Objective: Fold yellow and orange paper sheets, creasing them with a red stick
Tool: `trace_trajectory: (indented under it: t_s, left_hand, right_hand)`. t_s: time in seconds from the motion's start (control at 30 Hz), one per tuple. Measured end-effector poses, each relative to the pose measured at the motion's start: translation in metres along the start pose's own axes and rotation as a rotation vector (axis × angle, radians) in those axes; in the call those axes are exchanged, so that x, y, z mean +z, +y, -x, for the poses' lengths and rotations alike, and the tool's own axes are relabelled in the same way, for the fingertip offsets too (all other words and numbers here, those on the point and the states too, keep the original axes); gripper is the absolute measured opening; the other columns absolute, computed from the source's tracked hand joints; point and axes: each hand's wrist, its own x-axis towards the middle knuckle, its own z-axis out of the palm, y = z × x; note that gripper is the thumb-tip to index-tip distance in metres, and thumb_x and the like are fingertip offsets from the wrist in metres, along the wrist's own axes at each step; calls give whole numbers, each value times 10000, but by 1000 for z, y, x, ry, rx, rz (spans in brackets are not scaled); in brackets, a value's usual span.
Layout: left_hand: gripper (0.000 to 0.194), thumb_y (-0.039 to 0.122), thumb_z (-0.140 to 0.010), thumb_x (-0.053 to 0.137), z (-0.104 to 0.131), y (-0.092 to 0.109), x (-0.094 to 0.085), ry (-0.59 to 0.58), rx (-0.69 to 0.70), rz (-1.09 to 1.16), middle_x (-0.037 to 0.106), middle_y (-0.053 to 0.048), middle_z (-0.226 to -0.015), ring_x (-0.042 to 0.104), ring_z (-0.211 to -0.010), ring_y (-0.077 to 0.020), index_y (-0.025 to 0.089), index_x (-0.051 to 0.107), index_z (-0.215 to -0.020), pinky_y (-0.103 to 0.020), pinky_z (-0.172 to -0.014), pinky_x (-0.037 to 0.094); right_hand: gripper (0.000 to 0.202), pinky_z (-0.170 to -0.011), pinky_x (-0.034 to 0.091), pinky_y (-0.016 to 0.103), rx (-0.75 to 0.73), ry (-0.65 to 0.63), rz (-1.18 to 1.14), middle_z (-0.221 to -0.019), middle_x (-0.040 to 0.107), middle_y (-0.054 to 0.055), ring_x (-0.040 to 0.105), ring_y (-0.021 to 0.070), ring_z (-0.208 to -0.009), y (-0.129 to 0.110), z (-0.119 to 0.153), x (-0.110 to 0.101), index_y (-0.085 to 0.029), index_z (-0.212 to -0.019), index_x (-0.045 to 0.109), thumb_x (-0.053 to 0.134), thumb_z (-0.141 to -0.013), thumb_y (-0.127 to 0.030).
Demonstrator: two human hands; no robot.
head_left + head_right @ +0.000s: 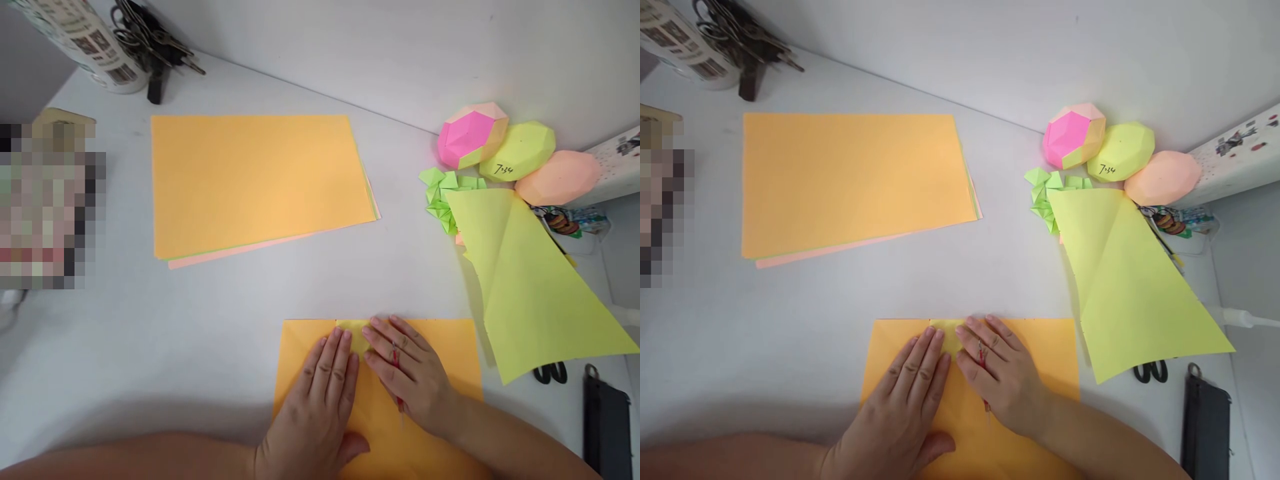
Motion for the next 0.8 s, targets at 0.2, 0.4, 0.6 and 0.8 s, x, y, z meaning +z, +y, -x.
trace_trajectory:
  t_s: [0.2,0.4,0.6,0.8]
  left_hand:
    - [998,791,-623,597,0,0,0,-10,-3,-16,481,-274,-1362,431,-1284,-407,1,568,-1232,-533,-1157,125]
    - [957,816,-665,522,-6,-5,-7,-61,54,-63,528,-244,-1329,458,-1267,-386,46,581,-1229,-525,-1154,130]
    - [1031,832,-616,554,-6,-6,-6,-27,49,-52,499,-281,-1339,464,-1254,-405,17,547,-1248,-520,-1155,116]
    - [1015,818,-646,546,-4,-4,-6,-27,31,-42,477,-278,-1361,456,-1261,-401,18,506,-1271,-514,-1144,142]
  right_hand:
    - [299,-1028,466,537,-6,5,11,-1245,624,157,442,303,-1310,0,-1,0,-80,-1066,629,354,-953,-112]
    - [303,-972,522,508,13,43,107,-1177,663,162,478,313,-1278,-6,-2,-4,-67,-1029,653,367,-935,-90]
    - [297,-946,543,497,34,78,126,-1134,685,153,506,311,-1252,-8,0,-6,-77,-989,662,372,-926,-78]
    - [297,-948,542,500,40,76,119,-1140,683,151,530,317,-1228,-8,1,-5,-72,-1000,664,378,-919,-72]
